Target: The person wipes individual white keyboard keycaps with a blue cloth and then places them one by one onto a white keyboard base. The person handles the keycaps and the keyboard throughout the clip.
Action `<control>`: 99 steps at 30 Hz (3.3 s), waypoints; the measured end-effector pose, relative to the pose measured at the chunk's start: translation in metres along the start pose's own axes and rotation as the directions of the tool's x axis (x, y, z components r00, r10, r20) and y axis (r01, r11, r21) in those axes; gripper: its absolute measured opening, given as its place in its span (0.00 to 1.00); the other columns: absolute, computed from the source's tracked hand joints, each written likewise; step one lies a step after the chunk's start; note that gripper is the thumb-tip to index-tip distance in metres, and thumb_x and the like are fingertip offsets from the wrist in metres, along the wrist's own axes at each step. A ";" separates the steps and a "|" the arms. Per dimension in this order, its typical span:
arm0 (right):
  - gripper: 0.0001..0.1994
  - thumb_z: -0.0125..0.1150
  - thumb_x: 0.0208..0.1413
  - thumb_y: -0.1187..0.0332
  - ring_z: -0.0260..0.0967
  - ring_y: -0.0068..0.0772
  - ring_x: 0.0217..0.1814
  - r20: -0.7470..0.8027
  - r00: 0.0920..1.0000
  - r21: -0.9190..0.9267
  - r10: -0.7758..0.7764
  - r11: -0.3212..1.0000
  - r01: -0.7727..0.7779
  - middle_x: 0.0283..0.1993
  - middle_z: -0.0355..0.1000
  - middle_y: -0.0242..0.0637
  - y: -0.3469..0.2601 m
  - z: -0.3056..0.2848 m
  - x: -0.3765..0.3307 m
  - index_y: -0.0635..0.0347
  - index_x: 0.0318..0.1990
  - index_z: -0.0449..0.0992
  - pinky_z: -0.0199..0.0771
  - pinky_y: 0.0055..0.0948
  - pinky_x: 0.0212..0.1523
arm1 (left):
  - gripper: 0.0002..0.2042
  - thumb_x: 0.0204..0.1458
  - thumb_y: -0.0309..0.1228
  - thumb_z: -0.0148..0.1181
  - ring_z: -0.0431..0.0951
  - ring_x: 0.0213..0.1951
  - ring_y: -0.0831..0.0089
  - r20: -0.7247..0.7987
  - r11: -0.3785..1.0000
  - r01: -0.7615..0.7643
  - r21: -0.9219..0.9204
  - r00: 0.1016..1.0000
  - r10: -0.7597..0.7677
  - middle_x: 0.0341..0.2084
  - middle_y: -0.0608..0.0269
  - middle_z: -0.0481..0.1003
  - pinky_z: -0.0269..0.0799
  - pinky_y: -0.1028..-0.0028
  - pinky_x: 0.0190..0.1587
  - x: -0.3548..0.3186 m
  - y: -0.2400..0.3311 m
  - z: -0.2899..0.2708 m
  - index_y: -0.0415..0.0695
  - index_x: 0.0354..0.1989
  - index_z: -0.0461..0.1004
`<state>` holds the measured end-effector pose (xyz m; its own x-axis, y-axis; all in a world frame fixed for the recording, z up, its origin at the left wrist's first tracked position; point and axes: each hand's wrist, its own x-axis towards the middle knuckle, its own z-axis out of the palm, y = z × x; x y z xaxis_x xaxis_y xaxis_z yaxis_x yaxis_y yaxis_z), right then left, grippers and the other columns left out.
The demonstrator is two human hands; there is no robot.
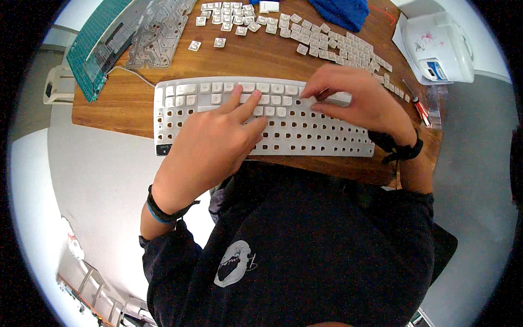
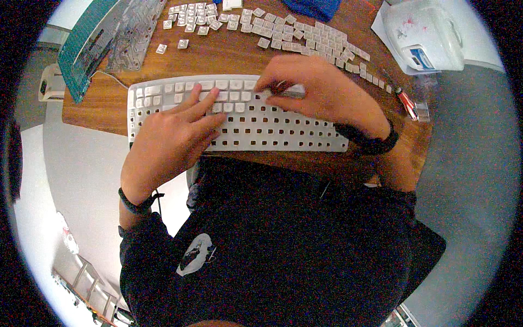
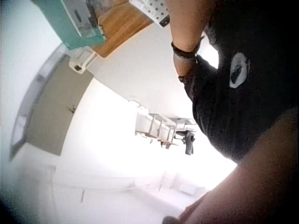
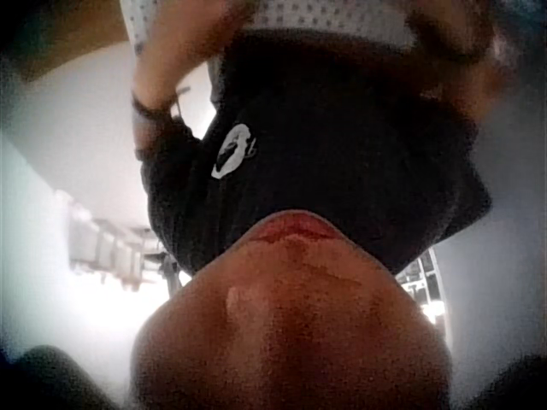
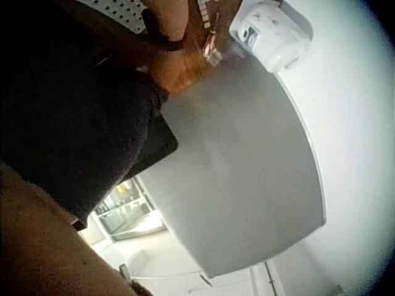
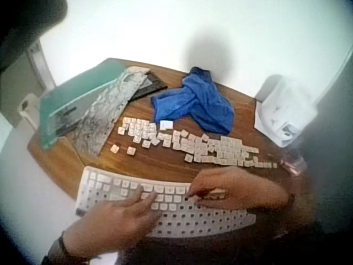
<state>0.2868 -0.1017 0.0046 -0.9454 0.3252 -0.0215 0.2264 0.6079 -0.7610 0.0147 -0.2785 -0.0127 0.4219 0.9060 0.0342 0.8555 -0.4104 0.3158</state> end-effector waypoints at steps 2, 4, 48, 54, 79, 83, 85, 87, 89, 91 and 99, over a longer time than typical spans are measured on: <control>0.12 0.74 0.61 0.70 0.80 0.52 0.53 -0.021 0.991 -0.139 -0.132 0.982 0.128 0.49 0.81 0.44 0.000 0.013 -0.001 0.60 0.50 0.84 0.82 0.43 0.55 | 0.20 0.63 0.35 0.68 0.79 0.68 0.48 0.009 1.000 0.012 0.018 1.000 -0.013 0.70 0.54 0.77 0.87 0.56 0.50 0.002 0.002 -0.001 0.54 0.63 0.81; 0.12 0.74 0.62 0.71 0.80 0.52 0.54 -0.030 0.991 -0.140 -0.134 0.982 0.128 0.50 0.80 0.44 0.004 0.027 -0.003 0.60 0.51 0.84 0.82 0.44 0.56 | 0.22 0.63 0.35 0.67 0.80 0.68 0.47 0.001 0.998 0.014 0.059 1.000 -0.015 0.70 0.52 0.77 0.88 0.57 0.49 0.002 0.006 0.001 0.57 0.67 0.79; 0.09 0.71 0.67 0.73 0.83 0.30 0.49 -0.330 0.938 -0.370 0.106 0.900 -0.232 0.47 0.83 0.36 0.034 -0.052 0.013 0.63 0.51 0.82 0.83 0.32 0.55 | 0.22 0.56 0.29 0.72 0.69 0.77 0.49 -0.010 0.995 0.102 -0.013 0.995 -0.103 0.78 0.55 0.68 0.78 0.54 0.68 -0.028 -0.016 -0.013 0.56 0.60 0.86; 0.11 0.74 0.58 0.77 0.83 0.42 0.50 -0.144 0.984 -0.419 -0.103 0.907 0.034 0.47 0.83 0.38 0.029 -0.027 0.010 0.62 0.48 0.81 0.83 0.34 0.54 | 0.21 0.56 0.29 0.73 0.68 0.77 0.49 -0.006 0.994 0.102 -0.031 0.995 -0.102 0.78 0.56 0.68 0.78 0.54 0.68 -0.029 -0.015 -0.013 0.56 0.60 0.86; 0.09 0.70 0.65 0.68 0.81 0.53 0.49 -0.114 0.990 -0.522 -0.080 0.853 0.009 0.46 0.79 0.42 0.032 0.002 0.007 0.57 0.47 0.78 0.83 0.47 0.47 | 0.19 0.57 0.29 0.73 0.69 0.77 0.50 -0.003 0.995 0.086 -0.041 0.996 -0.087 0.76 0.56 0.70 0.78 0.55 0.69 -0.034 -0.015 -0.013 0.55 0.58 0.87; 0.08 0.69 0.67 0.66 0.80 0.54 0.49 -0.109 0.993 -0.490 -0.051 0.871 -0.009 0.45 0.79 0.42 0.033 -0.001 0.008 0.56 0.48 0.78 0.83 0.48 0.47 | 0.20 0.57 0.29 0.73 0.69 0.77 0.50 0.003 0.995 0.099 -0.029 0.995 -0.099 0.76 0.56 0.70 0.78 0.55 0.69 -0.033 -0.014 -0.017 0.56 0.59 0.87; 0.08 0.69 0.66 0.67 0.80 0.54 0.49 -0.096 0.994 -0.475 -0.054 0.880 0.001 0.46 0.79 0.42 0.034 -0.003 0.008 0.55 0.48 0.78 0.83 0.48 0.46 | 0.20 0.57 0.29 0.72 0.69 0.77 0.51 0.002 0.995 0.099 -0.031 0.995 -0.099 0.76 0.56 0.70 0.78 0.55 0.69 -0.033 -0.014 -0.017 0.56 0.59 0.87; 0.09 0.70 0.65 0.67 0.80 0.54 0.49 -0.094 0.993 -0.463 -0.066 0.886 0.015 0.47 0.79 0.41 0.035 -0.004 0.007 0.55 0.48 0.79 0.83 0.47 0.46 | 0.20 0.57 0.30 0.72 0.69 0.77 0.51 0.000 0.995 0.095 -0.032 0.995 -0.095 0.76 0.56 0.70 0.78 0.55 0.69 -0.033 -0.014 -0.016 0.56 0.59 0.87; 0.09 0.70 0.64 0.68 0.81 0.53 0.50 -0.098 0.991 -0.450 -0.093 0.892 0.039 0.47 0.79 0.41 0.033 -0.006 0.009 0.55 0.49 0.79 0.83 0.46 0.46 | 0.20 0.58 0.30 0.72 0.69 0.77 0.51 -0.001 0.995 0.096 -0.032 0.995 -0.096 0.76 0.56 0.71 0.78 0.55 0.69 -0.033 -0.014 -0.015 0.56 0.59 0.87; 0.10 0.71 0.63 0.69 0.81 0.53 0.50 -0.109 0.989 -0.491 -0.096 0.871 0.031 0.48 0.78 0.41 0.028 -0.007 0.009 0.56 0.49 0.79 0.84 0.45 0.47 | 0.19 0.58 0.30 0.72 0.69 0.77 0.51 0.002 0.995 0.096 -0.038 0.995 -0.096 0.76 0.57 0.70 0.78 0.55 0.69 -0.033 -0.014 -0.015 0.56 0.59 0.87; 0.17 0.73 0.59 0.69 0.80 0.48 0.52 -0.012 0.985 -0.442 -0.174 0.884 0.151 0.51 0.76 0.39 -0.025 0.024 0.019 0.56 0.55 0.80 0.85 0.43 0.49 | 0.26 0.54 0.31 0.75 0.65 0.79 0.49 0.009 0.996 0.085 -0.030 0.996 -0.085 0.79 0.57 0.67 0.74 0.53 0.72 -0.036 -0.016 -0.017 0.52 0.65 0.81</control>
<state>0.2572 -0.1278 0.0080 -0.9676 0.2228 0.1191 0.1609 0.9069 -0.3894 -0.0193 -0.3029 -0.0030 0.3505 0.9366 -0.0016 0.8788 -0.3283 0.3463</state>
